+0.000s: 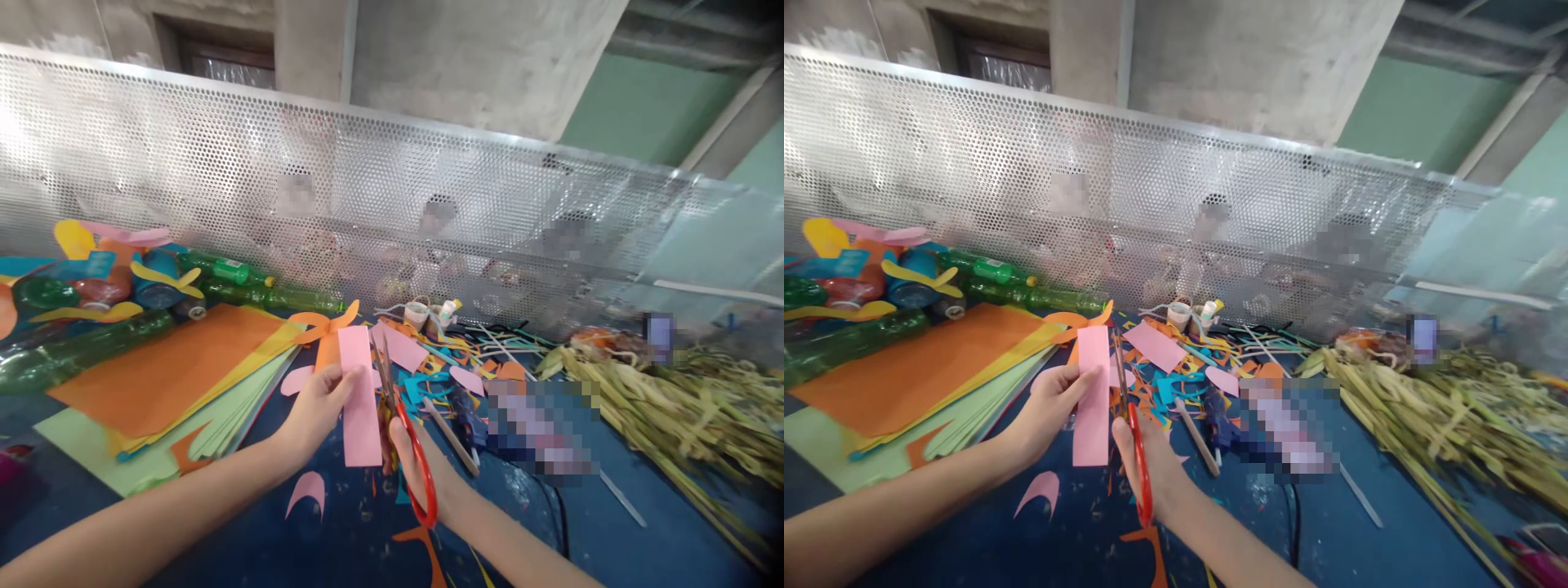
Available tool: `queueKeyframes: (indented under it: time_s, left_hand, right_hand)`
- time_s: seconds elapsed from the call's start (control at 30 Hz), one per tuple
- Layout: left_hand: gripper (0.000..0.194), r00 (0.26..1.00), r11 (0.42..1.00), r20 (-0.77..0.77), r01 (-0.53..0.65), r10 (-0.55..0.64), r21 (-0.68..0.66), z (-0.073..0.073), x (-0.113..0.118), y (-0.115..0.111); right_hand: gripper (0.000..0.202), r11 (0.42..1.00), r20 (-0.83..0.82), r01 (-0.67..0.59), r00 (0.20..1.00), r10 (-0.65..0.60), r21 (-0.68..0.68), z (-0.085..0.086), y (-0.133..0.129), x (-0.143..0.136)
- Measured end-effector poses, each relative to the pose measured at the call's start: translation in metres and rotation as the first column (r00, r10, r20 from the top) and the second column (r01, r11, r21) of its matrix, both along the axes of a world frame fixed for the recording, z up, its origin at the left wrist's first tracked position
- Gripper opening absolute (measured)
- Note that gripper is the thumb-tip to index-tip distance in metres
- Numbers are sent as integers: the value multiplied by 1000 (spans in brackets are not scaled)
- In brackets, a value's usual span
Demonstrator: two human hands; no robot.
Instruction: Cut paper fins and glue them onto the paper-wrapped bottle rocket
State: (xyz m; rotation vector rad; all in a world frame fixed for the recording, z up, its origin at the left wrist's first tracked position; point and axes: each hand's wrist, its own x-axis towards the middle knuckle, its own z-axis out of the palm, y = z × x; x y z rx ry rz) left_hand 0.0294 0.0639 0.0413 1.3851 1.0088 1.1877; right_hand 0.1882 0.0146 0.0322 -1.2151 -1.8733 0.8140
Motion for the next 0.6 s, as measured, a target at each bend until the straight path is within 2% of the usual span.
queueKeyframes:
  time_s: [0.1,0.23,0.6]
  left_hand:
    - [44,999,999,-14,-38,39,23,4,0,-3]
    - [41,997,996,-50,-64,67,61,6,-2,-2]
    - [38,981,983,-179,-43,76,179,1,-7,7]
  right_hand:
    - [48,999,111,-1,994,-4,44,5,-2,-3]
    - [47,997,196,-30,981,16,73,4,-2,-3]
    - [44,995,215,-80,974,66,60,9,1,2]
